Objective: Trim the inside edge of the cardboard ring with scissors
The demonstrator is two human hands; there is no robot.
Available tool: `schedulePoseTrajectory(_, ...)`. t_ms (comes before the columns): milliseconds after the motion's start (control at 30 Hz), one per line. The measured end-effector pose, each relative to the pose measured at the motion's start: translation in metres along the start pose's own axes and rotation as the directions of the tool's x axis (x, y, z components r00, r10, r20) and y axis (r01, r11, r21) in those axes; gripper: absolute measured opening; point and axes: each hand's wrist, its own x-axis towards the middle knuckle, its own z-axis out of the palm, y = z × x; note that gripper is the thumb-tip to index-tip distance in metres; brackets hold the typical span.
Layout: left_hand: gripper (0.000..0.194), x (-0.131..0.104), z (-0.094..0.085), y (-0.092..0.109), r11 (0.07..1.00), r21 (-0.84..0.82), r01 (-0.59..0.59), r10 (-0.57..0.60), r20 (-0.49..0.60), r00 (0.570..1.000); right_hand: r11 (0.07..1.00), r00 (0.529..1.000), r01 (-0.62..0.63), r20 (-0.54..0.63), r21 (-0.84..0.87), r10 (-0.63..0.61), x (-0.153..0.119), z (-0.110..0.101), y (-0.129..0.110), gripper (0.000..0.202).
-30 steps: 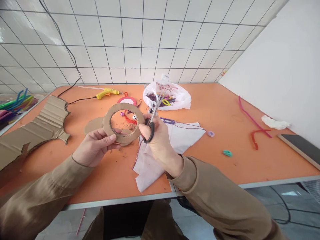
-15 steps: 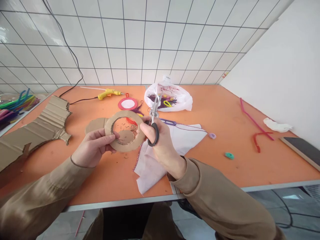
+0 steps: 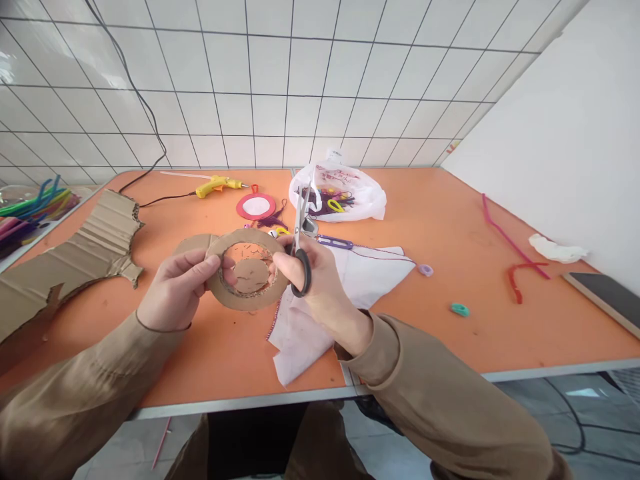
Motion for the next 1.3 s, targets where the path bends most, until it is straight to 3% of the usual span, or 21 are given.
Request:
schedulePoseTrajectory(133,0.027,0.003,-0.004,-0.002,0.994,0.067,-0.088,0.085,0.041,0.996,0.993,0.997,0.061,0.043,-0.101,-0.057,0.0,0.001,0.0,0.009)
schedulePoseTrajectory(300,0.03,0.002,-0.004,-0.001,0.994,0.045,-0.1,0.099,0.015,0.995,0.989,0.994,0.072,0.089,-0.128,-0.061,-0.002,0.002,-0.008,0.009)
schedulePoseTrajectory(533,0.034,0.003,-0.005,-0.001,0.975,0.152,-0.165,0.141,0.156,0.978,0.998,0.988,0.019,0.153,-0.058,-0.01,-0.005,0.001,-0.013,0.006)
schedulePoseTrajectory(1033,0.043,0.003,-0.001,-0.001,0.986,0.118,-0.12,0.093,0.206,0.974,0.992,0.955,0.093,0.289,-0.089,-0.064,-0.012,0.002,-0.007,0.014)
schedulePoseTrajectory(1167,0.048,0.003,-0.001,0.0,0.989,0.092,-0.118,0.094,0.234,0.968,0.993,0.968,0.058,0.248,-0.102,-0.031,-0.012,0.004,-0.007,0.012)
schedulePoseTrajectory(1300,0.043,0.005,-0.001,-0.002,0.997,0.032,-0.064,0.055,0.222,0.973,0.996,0.991,0.045,0.132,-0.08,-0.034,-0.011,0.007,-0.007,0.011)
